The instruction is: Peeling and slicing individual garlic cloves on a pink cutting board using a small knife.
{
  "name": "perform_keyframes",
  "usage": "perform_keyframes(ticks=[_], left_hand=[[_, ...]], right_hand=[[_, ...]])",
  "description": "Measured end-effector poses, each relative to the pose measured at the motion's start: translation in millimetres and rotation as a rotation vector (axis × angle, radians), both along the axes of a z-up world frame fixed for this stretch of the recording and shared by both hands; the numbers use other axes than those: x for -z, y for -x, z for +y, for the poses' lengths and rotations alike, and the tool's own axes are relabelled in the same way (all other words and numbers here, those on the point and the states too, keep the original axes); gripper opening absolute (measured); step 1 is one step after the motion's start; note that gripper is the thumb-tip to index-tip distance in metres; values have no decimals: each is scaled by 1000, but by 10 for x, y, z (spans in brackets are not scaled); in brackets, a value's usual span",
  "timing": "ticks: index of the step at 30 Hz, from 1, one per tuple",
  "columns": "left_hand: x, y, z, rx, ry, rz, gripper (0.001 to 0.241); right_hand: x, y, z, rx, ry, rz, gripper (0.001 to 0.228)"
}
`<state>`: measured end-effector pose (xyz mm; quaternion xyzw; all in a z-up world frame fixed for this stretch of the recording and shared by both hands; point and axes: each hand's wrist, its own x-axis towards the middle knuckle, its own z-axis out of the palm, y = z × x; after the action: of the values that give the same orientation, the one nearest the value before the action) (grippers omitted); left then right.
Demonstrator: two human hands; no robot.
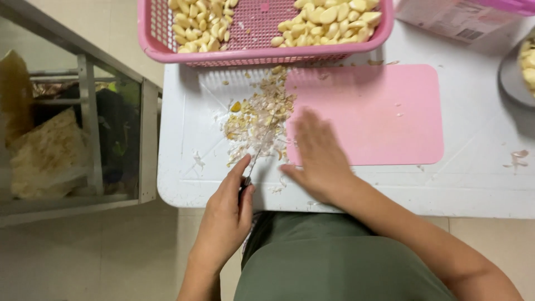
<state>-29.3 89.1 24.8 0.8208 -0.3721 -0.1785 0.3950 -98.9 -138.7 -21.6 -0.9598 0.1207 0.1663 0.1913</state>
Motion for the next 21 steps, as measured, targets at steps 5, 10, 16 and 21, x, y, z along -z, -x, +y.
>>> perform_keyframes(ticks=[5, 10, 16, 21], left_hand=[[-10, -15, 98, -88, -58, 65, 53], [8, -78, 195, -242, -145, 166, 56], [-67, -85, 34, -160, -32, 95, 52], [-28, -37, -73, -122, 40, 64, 51]], right_hand=[[-504, -250, -189, 32, -245, -209, 85], [-338, -140, -888, 361, -11, -238, 73], [-376, -475, -535, 338, 27, 16, 98], [-411, -575, -86, -21, -183, -104, 85]])
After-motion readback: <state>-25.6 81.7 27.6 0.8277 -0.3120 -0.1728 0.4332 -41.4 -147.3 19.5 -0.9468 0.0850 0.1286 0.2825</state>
